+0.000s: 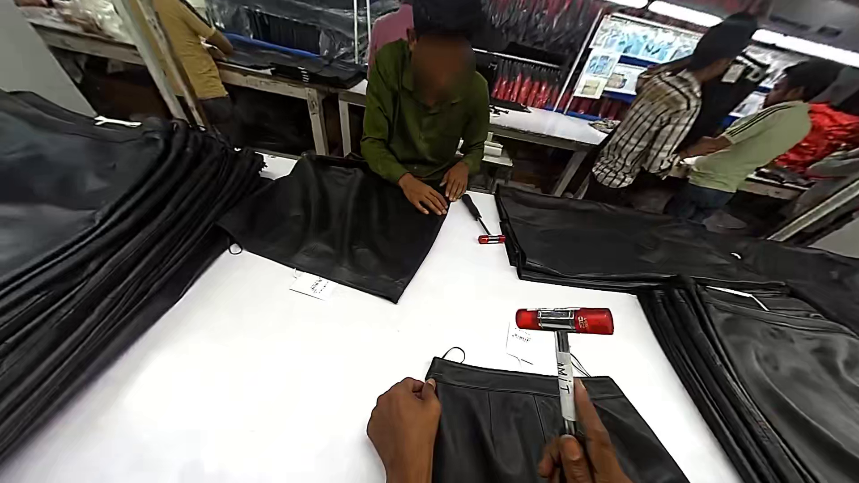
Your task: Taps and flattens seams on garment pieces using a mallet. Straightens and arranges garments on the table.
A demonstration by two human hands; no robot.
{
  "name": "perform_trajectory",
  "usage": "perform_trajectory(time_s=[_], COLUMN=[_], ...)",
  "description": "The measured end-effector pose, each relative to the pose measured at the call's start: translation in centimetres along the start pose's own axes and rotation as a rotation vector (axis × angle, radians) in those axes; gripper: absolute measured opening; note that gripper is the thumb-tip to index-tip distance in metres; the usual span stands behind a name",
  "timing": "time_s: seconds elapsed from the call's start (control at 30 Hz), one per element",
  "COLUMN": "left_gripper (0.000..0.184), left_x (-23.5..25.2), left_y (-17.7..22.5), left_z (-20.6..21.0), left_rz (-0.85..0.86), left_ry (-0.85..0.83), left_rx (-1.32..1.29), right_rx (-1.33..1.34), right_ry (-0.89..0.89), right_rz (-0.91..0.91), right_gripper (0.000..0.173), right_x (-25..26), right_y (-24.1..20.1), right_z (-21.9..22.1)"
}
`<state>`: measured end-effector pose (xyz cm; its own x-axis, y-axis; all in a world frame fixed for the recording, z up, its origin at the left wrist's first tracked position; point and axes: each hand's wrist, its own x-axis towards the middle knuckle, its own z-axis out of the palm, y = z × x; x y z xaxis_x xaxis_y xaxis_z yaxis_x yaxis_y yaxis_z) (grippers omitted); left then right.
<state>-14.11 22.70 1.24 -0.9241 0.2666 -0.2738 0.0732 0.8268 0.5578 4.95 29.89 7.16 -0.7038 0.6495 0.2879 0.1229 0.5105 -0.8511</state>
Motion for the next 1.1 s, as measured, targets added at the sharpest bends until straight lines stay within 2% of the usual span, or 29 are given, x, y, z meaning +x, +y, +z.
perform_trajectory(time_s=[0.07, 0.17, 0.2, 0.33, 0.37, 0.47, 0.5, 0.6, 0.63, 0.67, 0.73, 0.77, 0.9, 0.93, 1.03, 1.1], left_gripper=[0.029, 0.029, 0.03, 0.031, 0.03, 0.029, 0.029, 0.029, 0.029, 0.029, 0.028, 0.028, 0.028, 0.028, 0.029, 0.031], left_x=[0.1, -0.2, -0.2, 0.1, 0.1, -0.2, -0.3, 0.1, 0.1, 0.0, -0.1, -0.2, 0.0, -0.1, -0.3, -0.2], left_y=[-0.1, -0.1, 0.0, 0.1, 0.0, 0.0, 0.1, 0.3, 0.2, 0.2, 0.3, 0.4, 0.6, 0.6, 0.3, -0.1], left_z=[0.0, 0.2, 0.1, -0.1, -0.1, 0.1, 0.0, -0.2, -0.2, -0.1, -0.2, -0.2, -0.2, 0.0, 0.0, 0.2], left_rz=[0.006, 0.004, 0.005, -0.02, -0.021, -0.01, -0.008, -0.019, -0.027, -0.028, -0.015, -0.008, -0.011, -0.012, 0.005, 0.062], left_ry=[0.007, 0.006, 0.001, -0.026, -0.023, -0.009, -0.016, -0.033, -0.041, -0.042, -0.029, -0.025, -0.034, -0.028, -0.002, 0.032], left_rx=[-0.012, -0.008, -0.003, 0.01, 0.013, 0.005, 0.002, -0.011, -0.01, -0.003, -0.002, -0.004, -0.011, -0.011, -0.029, -0.082], right_rx=[-0.18, -0.457, -0.439, -0.275, -0.321, -0.524, -0.5, -0.361, -0.361, -0.417, -0.55, -0.555, -0.4, -0.433, -0.518, -0.433], right_ry=[0.001, -0.27, -0.279, -0.004, -0.025, -0.321, -0.322, -0.019, 0.021, -0.016, -0.295, -0.351, -0.011, -0.028, -0.368, -0.245], right_rz=[-0.061, 0.056, 0.066, -0.119, -0.113, 0.07, 0.067, -0.117, -0.136, -0.111, 0.066, 0.087, -0.145, -0.125, 0.124, 0.065], right_gripper=[0.054, 0.052, 0.053, 0.05, 0.049, 0.053, 0.053, 0.048, 0.048, 0.048, 0.053, 0.054, 0.048, 0.048, 0.055, 0.052], right_x=[0.3, 0.9, 1.3, 1.3, 1.2, 1.8, 2.1, 2.0, 1.6, 1.4, 1.9, 2.4, 2.2, 1.9, 2.1, 2.0], right_y=[1.6, 4.5, 4.5, 2.6, 2.9, 4.2, 3.8, 2.2, 2.4, 3.0, 3.8, 3.6, 2.1, 2.6, 3.6, 2.8], right_z=[2.7, 4.7, 4.7, 4.6, 4.8, 5.0, 4.6, 4.7, 5.0, 5.2, 5.0, 4.7, 4.6, 4.8, 4.3, 4.0])
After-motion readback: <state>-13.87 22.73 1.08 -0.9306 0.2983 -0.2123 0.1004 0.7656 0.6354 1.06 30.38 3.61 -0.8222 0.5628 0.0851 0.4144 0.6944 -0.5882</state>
